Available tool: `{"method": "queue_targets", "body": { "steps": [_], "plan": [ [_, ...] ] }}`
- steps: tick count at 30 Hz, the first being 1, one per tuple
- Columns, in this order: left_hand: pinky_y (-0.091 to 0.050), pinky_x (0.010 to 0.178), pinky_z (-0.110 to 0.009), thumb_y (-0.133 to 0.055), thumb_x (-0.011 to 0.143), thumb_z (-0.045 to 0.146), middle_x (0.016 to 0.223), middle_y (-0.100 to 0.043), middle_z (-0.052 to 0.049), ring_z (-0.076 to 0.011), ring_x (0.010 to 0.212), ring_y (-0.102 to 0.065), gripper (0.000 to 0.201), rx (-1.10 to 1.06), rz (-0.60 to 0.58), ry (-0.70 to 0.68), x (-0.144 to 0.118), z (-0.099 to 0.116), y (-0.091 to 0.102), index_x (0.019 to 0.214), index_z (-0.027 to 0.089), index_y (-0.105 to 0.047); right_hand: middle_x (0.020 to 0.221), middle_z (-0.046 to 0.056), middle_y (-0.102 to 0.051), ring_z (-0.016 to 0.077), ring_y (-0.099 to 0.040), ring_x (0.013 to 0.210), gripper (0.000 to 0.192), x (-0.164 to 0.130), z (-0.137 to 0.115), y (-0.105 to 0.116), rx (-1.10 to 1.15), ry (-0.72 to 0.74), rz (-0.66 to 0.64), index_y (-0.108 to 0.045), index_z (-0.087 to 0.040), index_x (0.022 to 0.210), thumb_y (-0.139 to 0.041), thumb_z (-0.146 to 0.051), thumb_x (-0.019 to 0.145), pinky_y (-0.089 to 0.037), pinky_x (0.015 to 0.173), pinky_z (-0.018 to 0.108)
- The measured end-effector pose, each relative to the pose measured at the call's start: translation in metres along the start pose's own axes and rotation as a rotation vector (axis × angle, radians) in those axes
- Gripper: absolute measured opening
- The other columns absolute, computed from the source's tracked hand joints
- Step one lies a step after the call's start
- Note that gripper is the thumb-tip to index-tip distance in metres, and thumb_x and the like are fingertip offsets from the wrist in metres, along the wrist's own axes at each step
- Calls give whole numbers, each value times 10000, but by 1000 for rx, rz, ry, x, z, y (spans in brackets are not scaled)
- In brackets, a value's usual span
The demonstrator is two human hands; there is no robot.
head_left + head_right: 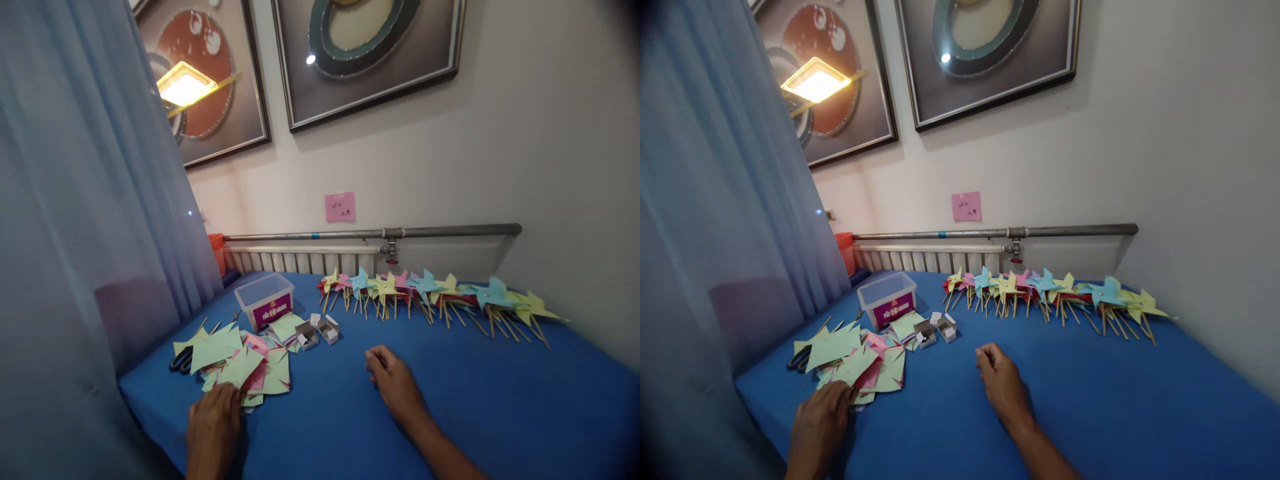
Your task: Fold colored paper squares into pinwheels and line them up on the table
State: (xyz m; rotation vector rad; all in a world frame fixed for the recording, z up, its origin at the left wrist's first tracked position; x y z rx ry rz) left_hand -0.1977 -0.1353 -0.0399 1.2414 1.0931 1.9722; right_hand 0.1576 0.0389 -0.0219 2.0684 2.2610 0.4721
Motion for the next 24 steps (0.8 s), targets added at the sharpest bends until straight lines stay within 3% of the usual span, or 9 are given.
{"method": "queue_targets", "body": {
  "steps": [5,9,12,16,18,21,24],
  "plan": [
    [-511,926,-440,-453,982,354,1090,-822,-123,-320,1040,-731,342,-130,244,173,11,9,35,932,231,-769,721,20,-709,211,-622,619,335,-2,-4,2,0,26,-4,-624,-270,781,-542,-580,880,-478,598,312],
    [-534,899,-392,-544,925,478,1014,-798,-95,-289,975,-722,316,-478,352,294,28,38,56,896,232,-739,668,2,-657,209,-580,606,362,-6,-9,-3,-43,72,-21,-626,-273,788,-534,-606,893,-450,606,318],
    [-542,838,-348,-585,892,511,964,-791,-82,-264,924,-707,328,-763,217,200,46,85,47,837,221,-729,664,-3,-630,210,-574,640,377,-14,-16,-13,-39,124,-49,-647,-269,805,-534,-610,916,-444,633,316],
    [-490,673,-289,-661,799,513,708,-694,-26,-193,699,-624,320,-1087,-101,119,66,158,12,709,206,-671,828,40,-719,250,-686,828,387,-22,-24,-24,70,200,-66,-689,-262,874,-530,-608,941,-519,772,334],
    [-461,639,-275,-704,725,490,603,-609,9,-156,618,-557,305,-1211,-214,120,76,185,-4,643,208,-624,848,41,-734,254,-705,825,412,-20,-20,-24,116,161,-30,-694,-265,926,-525,-640,938,-536,785,342],
    [-448,624,-270,-729,653,473,544,-541,30,-132,571,-506,311,-1312,-306,140,90,206,-15,587,216,-567,809,39,-728,245,-701,761,438,-10,-6,-20,156,57,28,-678,-265,924,-518,-672,916,-533,721,337],
    [-445,614,-279,-699,661,531,558,-567,13,-150,583,-528,336,-1228,-289,127,95,197,-4,606,220,-585,793,41,-723,226,-680,697,438,-2,7,-18,193,-30,41,-660,-264,882,-513,-677,890,-524,659,329]
  ]
}}
Point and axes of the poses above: each hand's wrist, its own x-axis towards the middle knuckle, its own y-axis out of the back of the hand, z = x × y, the point moved 4 cm from there along x, towards the middle knuckle
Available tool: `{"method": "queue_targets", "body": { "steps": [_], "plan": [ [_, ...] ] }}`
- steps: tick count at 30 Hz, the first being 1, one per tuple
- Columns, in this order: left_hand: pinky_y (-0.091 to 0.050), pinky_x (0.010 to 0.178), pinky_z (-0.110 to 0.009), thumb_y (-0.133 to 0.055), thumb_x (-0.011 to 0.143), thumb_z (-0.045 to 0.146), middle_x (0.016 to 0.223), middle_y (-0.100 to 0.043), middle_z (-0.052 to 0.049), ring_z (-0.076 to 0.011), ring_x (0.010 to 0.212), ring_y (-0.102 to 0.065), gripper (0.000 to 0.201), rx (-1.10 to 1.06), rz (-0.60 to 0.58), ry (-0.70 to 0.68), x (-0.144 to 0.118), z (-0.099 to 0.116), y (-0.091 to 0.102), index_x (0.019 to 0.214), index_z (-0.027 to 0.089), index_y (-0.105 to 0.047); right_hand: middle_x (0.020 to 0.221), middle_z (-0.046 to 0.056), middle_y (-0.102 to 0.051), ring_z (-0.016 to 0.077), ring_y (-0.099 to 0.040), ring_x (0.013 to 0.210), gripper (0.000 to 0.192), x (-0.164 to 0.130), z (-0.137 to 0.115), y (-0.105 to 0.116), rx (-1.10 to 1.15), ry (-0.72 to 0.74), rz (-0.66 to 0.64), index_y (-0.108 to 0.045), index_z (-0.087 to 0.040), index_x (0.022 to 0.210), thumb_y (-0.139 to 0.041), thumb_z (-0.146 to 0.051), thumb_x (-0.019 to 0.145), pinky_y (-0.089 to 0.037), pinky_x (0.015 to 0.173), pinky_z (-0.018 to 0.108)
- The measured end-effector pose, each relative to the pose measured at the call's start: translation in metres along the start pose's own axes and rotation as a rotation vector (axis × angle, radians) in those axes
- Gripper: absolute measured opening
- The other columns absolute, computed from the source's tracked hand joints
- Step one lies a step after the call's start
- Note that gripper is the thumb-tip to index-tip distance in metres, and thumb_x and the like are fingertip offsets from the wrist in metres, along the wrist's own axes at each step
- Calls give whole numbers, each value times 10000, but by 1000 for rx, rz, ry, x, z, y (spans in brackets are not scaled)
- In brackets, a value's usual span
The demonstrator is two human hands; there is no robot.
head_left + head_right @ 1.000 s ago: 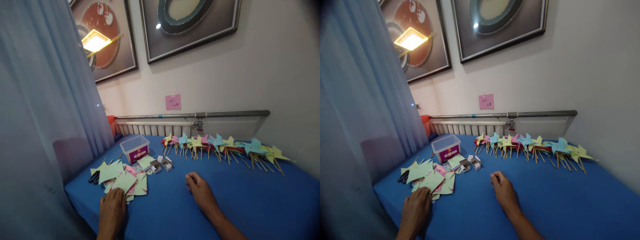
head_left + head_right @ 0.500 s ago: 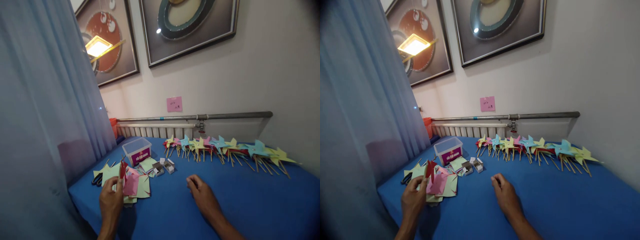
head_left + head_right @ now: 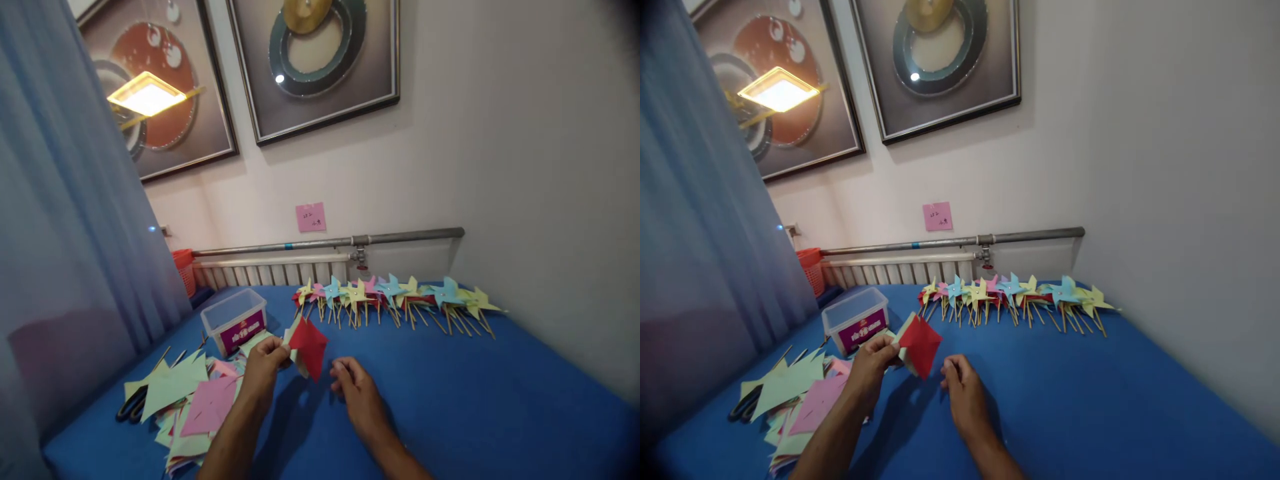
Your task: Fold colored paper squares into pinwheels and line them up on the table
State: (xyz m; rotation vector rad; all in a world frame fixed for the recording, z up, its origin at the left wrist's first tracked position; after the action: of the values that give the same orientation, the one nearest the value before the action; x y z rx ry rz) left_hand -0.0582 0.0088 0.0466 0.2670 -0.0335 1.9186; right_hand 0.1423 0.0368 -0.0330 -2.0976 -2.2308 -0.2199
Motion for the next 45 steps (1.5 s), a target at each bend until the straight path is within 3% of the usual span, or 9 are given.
{"method": "queue_targets", "body": {
  "steps": [7,10,13,16,21,27,32,37,45],
  "plan": [
    [-544,875,-397,-575,920,418,1036,-808,-96,-295,963,-742,228,957,505,-544,-74,38,124,823,251,-696,766,5,-698,203,-670,697,301,-3,-2,-6,-18,-27,-64,-635,-269,832,-554,-548,907,-485,637,291],
    [-540,949,-447,-584,961,338,1075,-812,-118,-309,973,-743,179,1280,535,-711,-103,26,153,890,257,-727,703,-10,-668,195,-648,661,274,-5,-5,-7,-47,-18,-82,-640,-266,823,-555,-508,919,-455,610,279],
    [-533,929,-404,-567,958,252,1072,-827,-97,-280,986,-746,213,1432,250,-635,-106,-10,151,896,273,-770,676,-15,-665,194,-639,641,269,-5,-5,-7,-75,-10,-90,-645,-266,818,-564,-501,921,-439,592,278],
    [-508,885,-382,-486,958,159,992,-820,-95,-260,915,-739,322,1490,4,-323,-94,-46,143,835,247,-770,691,-14,-681,205,-662,673,284,-4,-3,-6,-113,3,-92,-649,-269,823,-545,-513,926,-456,617,286],
    [-481,824,-338,-456,1015,282,911,-791,-77,-236,866,-721,363,1283,-96,-116,-86,-57,145,789,242,-737,724,-4,-698,207,-670,690,298,-3,-1,-6,-145,-3,-91,-639,-267,823,-513,-523,909,-459,640,298],
    [-524,777,-290,-480,975,362,876,-784,-40,-212,824,-724,345,976,33,-142,-88,-47,162,754,257,-723,717,-3,-685,208,-647,690,305,-4,-5,-6,-118,5,-113,-636,-268,811,-545,-548,891,-448,629,296],
    [-577,814,-332,-522,954,463,1007,-832,-66,-262,941,-768,357,937,372,-203,-86,-32,171,870,258,-803,683,-17,-656,204,-644,670,301,-4,-4,-6,-109,2,-106,-637,-266,810,-544,-538,901,-455,625,298],
    [-553,915,-388,-518,1015,328,1099,-809,-120,-266,984,-738,301,1108,466,-574,-72,1,111,889,222,-769,742,12,-706,214,-666,712,396,-5,-6,-10,-26,29,-119,-662,-257,798,-583,-629,907,-481,668,320],
    [-505,806,-403,-623,871,95,980,-774,-105,-269,870,-694,166,1227,-121,-826,-50,4,-71,882,205,-746,1028,100,-827,297,-776,1002,657,1,5,-17,660,-190,-217,-767,-210,1069,-806,-791,764,-587,887,405]
  ]
}}
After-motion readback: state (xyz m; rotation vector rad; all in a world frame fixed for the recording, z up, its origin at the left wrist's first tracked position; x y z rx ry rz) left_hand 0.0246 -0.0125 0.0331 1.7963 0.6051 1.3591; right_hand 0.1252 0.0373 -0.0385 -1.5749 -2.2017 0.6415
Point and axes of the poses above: each hand's wrist, its own x-axis towards the middle knuckle, its own y-axis out of the back of the hand, z = x × y, the point moved 4 cm from there along x, towards the middle knuckle
